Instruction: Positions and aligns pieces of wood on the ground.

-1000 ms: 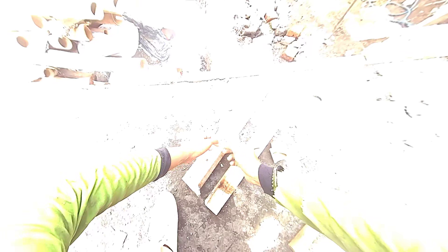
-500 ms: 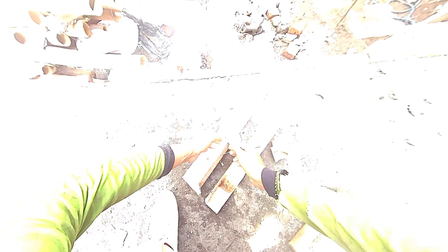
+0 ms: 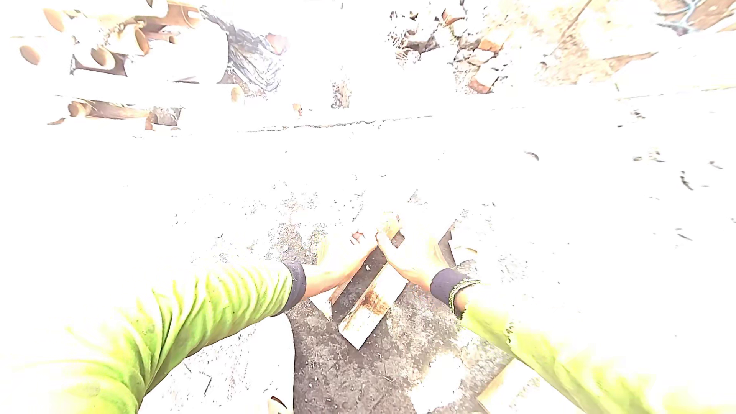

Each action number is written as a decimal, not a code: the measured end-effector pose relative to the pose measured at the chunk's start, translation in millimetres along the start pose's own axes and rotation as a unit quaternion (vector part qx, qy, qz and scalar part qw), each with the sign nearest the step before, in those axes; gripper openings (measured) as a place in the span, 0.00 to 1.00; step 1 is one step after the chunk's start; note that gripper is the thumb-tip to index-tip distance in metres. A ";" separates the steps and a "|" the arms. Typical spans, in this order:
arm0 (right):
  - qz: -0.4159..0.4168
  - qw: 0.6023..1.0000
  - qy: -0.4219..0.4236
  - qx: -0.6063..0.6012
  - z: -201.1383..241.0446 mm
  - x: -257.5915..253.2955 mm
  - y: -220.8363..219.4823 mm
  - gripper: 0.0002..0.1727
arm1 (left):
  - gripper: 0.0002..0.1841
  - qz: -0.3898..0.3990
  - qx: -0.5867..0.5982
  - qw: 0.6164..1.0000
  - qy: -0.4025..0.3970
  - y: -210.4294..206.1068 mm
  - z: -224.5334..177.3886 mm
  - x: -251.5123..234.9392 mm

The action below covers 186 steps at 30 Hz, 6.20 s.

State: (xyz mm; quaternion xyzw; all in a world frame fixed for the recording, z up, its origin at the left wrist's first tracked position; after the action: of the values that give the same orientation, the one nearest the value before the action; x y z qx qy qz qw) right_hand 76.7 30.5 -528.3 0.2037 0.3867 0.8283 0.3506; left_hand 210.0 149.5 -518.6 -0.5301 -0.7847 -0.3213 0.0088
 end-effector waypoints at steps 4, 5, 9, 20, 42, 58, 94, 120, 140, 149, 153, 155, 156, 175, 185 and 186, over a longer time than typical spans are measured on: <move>-0.015 0.995 0.087 0.043 0.5 -12.9 3.2 0.35 | 0.17 -0.026 0.024 0.999 0.017 3.0 3.0 0.9; -0.009 0.992 0.110 0.068 2.5 -16.9 5.3 0.33 | 0.17 -0.038 0.038 0.998 0.016 3.4 6.1 -4.2; 0.103 0.972 0.140 0.157 13.2 -31.8 10.8 0.31 | 0.13 -0.053 0.092 0.994 0.035 -1.8 19.3 -28.6; 0.067 0.984 0.138 0.090 3.9 -34.1 9.5 0.19 | 0.16 -0.023 0.096 0.995 0.009 7.3 3.6 19.0; 0.055 0.987 0.132 0.079 7.2 -33.0 16.1 0.29 | 0.13 -0.013 0.141 0.988 0.059 0.3 9.0 -4.8; 0.010 0.982 0.160 0.097 10.9 -32.7 14.9 0.19 | 0.11 0.020 0.171 0.979 0.108 1.0 13.0 -23.1; 0.056 0.998 -0.025 0.003 16.6 10.8 -6.0 0.13 | 0.08 0.011 0.181 0.978 0.101 2.7 7.5 -35.1; 0.059 0.997 -0.057 0.014 -4.5 13.4 -12.9 0.09 | 0.07 0.014 0.208 0.975 0.074 2.8 13.8 -41.6; 0.081 0.994 -0.071 0.006 -12.2 12.1 -13.7 0.09 | 0.07 0.013 0.126 0.991 0.034 -2.1 14.7 -45.7; 0.064 0.998 -0.018 -0.006 -27.8 23.1 -18.4 0.11 | 0.10 0.024 0.105 0.994 -0.016 -9.1 33.7 -31.0; 0.083 0.996 -0.031 -0.005 -30.4 24.2 -18.6 0.13 | 0.11 -0.016 0.078 0.996 -0.026 2.9 31.6 -35.8; 0.083 0.996 -0.030 -0.001 -31.3 23.2 -19.5 0.13 | 0.09 -0.029 0.066 0.996 -0.044 8.5 24.5 -39.7; 0.079 0.996 -0.029 0.001 -32.1 22.6 -20.4 0.13 | 0.09 -0.028 0.059 0.997 -0.045 10.4 20.9 -41.1; 0.114 0.990 -0.081 0.002 -20.6 16.2 -12.0 0.09 | 0.09 -0.001 -0.027 1.000 -0.010 11.4 4.3 -48.4; 0.132 0.987 -0.092 0.002 -25.2 16.4 -12.1 0.10 | 0.15 -0.040 0.224 0.956 0.185 -5.8 14.7 -33.4; 0.137 0.986 -0.096 0.002 -25.4 15.6 -12.3 0.11 | 0.15 -0.035 0.239 0.948 0.209 -6.1 13.0 -32.1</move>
State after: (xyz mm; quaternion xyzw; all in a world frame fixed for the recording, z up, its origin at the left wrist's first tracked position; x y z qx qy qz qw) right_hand 55.9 35.0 -552.7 0.3335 0.3212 0.8445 0.2691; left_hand 223.3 128.2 -543.3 -0.4056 -0.8373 -0.2277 0.2874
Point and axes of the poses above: each hand's wrist, its own x-axis away from the middle knuckle, its own y-axis out of the back of the hand, z = x × y, the point moved 3 cm from there along -x, towards the middle knuckle, and after that the axes turned 2 degrees about -y, right-handed, at the moved point
